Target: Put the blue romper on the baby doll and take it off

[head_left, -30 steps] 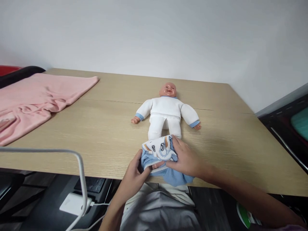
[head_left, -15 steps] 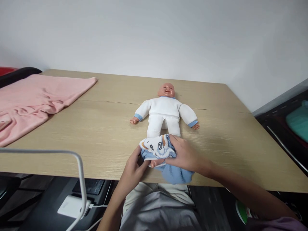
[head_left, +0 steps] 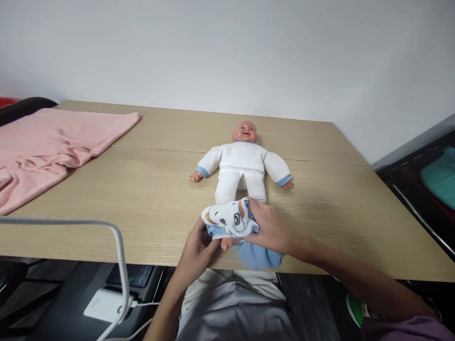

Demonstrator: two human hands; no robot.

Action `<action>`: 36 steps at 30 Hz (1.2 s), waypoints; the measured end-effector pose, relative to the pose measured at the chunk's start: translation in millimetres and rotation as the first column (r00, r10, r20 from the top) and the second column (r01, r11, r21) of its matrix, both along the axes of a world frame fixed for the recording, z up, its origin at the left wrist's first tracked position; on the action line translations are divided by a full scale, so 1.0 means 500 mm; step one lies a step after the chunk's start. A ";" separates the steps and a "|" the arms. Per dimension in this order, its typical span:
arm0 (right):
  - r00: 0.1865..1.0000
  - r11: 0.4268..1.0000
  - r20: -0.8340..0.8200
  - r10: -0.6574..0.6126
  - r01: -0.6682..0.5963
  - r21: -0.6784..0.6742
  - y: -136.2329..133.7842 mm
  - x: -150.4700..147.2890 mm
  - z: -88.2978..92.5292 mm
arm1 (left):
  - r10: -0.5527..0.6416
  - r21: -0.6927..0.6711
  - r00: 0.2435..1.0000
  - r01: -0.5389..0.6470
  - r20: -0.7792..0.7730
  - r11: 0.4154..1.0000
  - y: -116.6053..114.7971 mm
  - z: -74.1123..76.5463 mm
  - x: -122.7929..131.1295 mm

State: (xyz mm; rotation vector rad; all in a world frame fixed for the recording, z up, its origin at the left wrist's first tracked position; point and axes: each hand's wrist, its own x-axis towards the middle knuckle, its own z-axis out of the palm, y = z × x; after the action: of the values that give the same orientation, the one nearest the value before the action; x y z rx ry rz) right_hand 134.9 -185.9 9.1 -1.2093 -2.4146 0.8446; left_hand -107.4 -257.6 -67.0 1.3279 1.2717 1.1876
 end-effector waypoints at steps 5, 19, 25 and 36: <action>0.998 0.996 -0.040 0.041 -0.038 0.076 0.022 0.004 0.019 | 0.027 0.085 0.980 -0.010 -0.197 0.996 0.018 0.003 -0.018; 0.939 0.940 -0.076 0.335 -0.339 -0.050 0.148 0.026 0.025 | -0.072 0.058 0.985 0.082 -0.154 0.995 0.100 0.059 -0.077; 0.920 0.947 -0.246 0.305 -0.319 -0.021 0.153 0.047 0.013 | -0.108 -0.001 0.985 0.109 -0.138 0.994 0.104 0.083 -0.080; 0.687 0.693 -0.723 -0.078 -0.484 -0.535 0.128 0.097 -0.052 | -0.120 -0.133 0.993 0.121 0.013 0.984 0.092 0.103 -0.068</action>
State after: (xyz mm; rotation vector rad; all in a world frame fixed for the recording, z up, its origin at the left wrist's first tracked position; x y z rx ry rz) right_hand 183.4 -122.1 -17.0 -0.5406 -1.6027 2.0088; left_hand -141.3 -211.7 -15.5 1.2838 1.2280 1.0036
